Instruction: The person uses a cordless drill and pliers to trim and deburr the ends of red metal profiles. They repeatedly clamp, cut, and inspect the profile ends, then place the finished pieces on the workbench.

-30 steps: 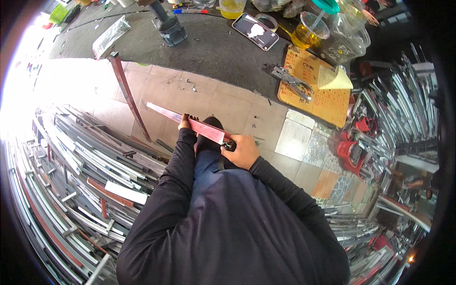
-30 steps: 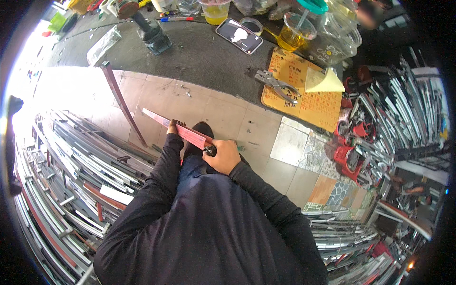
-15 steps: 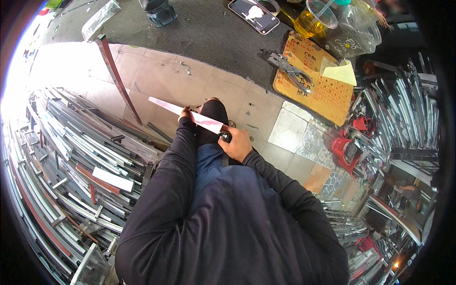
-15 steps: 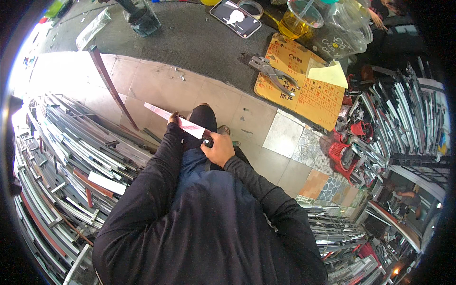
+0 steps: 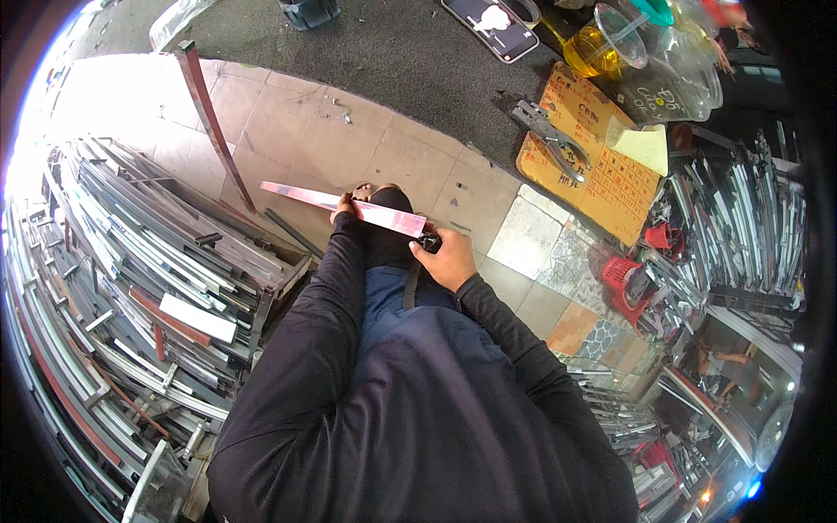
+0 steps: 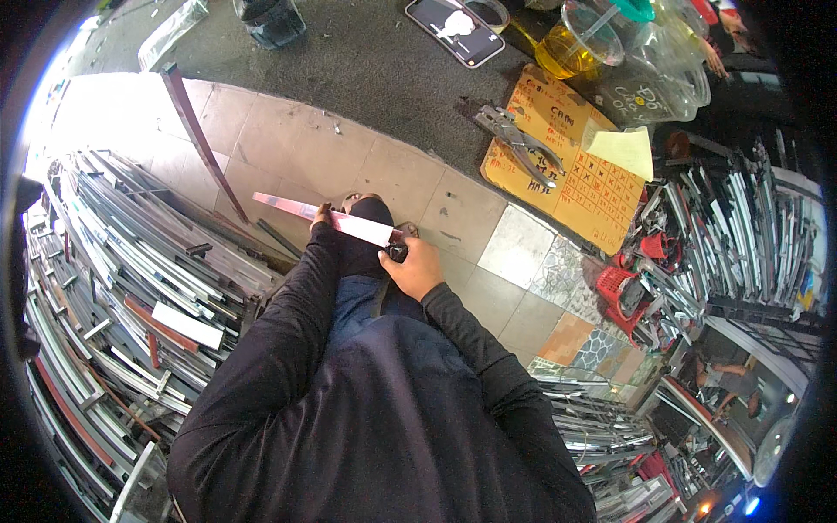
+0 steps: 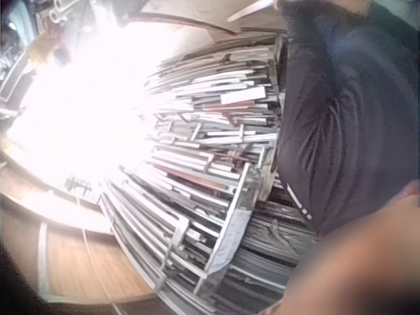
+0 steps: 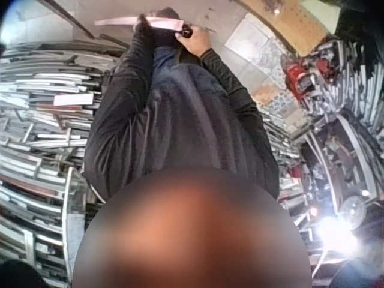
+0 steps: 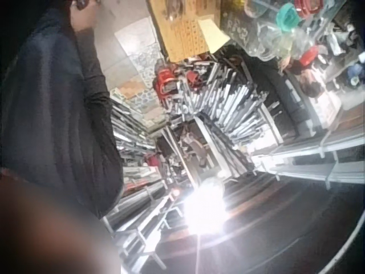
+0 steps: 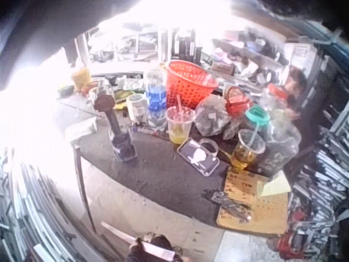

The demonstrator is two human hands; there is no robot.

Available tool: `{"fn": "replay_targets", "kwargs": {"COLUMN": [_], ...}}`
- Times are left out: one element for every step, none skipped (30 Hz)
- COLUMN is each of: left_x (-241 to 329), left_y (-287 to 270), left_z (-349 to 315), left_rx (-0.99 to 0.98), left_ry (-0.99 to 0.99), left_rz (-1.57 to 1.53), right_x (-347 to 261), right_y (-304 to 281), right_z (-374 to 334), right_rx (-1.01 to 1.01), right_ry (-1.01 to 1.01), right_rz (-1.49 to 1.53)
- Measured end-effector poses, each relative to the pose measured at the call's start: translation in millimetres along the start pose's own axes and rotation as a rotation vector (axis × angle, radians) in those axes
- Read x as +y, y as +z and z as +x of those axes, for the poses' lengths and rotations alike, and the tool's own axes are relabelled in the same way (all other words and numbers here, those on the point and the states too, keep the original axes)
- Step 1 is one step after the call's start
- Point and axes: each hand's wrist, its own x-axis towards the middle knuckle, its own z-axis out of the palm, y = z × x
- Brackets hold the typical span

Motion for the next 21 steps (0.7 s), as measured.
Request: {"fn": "replay_targets", "kwargs": {"left_x": [-3,-6,-8,-8,-6,-3,-1,2,6,8,11,13,15,16,17,17,17,16,16,14,15], "left_y": [-2,-4,-6,-9,-13,-17,-21,-25,-27,-28,-28,-25,-25,-24,-23,-24,-25,-27,-30,-32,-35], "left_z": [0,0,0,1,2,3,3,4,6,7,8,10,11,13,13,13,13,13,13,13,14], "left_rx": [0.023,0.046,0.128,0.078,0.089,0.1,0.09,0.096,0.1,0.098,0.143,0.082,0.078,0.072,0.069,0.063,0.06,0.058,0.06,0.061,0.059], "left_ry": [-0.004,-0.01,-0.081,-0.038,-0.059,-0.078,-0.088,-0.135,-0.183,-0.229,-0.306,-0.305,-0.316,-0.313,-0.304,-0.297,-0.286,-0.276,-0.265,-0.258,-0.252], "left_rz": [0.001,0.002,0.005,0.026,0.046,0.063,0.071,0.12,0.172,0.224,0.29,0.314,0.327,0.327,0.319,0.314,0.308,0.298,0.291,0.284,0.282], "right_x": [2,3,5,7,9,11,13,14,16,17,18,19,21,23,25,28,31,33,35,36,36], "right_y": [3,6,9,13,17,22,25,29,32,34,35,35,35,35,35,35,36,38,40,42,44], "right_z": [0,0,0,-1,-1,-1,-1,-1,-1,-1,-1,-1,-1,-3,-4,-6,-7,-9,-10,-12,-13], "right_rx": [0.009,0.021,0.02,0.038,0.039,0.039,0.07,0.036,0.036,0.021,0.024,0.011,-0.004,-0.004,-0.011,-0.016,-0.005,-0.017,-0.025,-0.042,-0.008], "right_ry": [-0.025,-0.026,-0.019,-0.03,-0.035,-0.045,-0.103,-0.062,-0.063,-0.036,-0.073,-0.077,-0.054,-0.089,-0.097,-0.124,-0.174,-0.142,-0.139,-0.105,-0.15], "right_rz": [0.003,-0.007,-0.028,-0.025,-0.032,-0.038,-0.027,-0.078,-0.111,-0.163,-0.16,-0.178,-0.216,-0.188,-0.182,-0.167,-0.191,-0.191,-0.182,-0.198,-0.136]}}
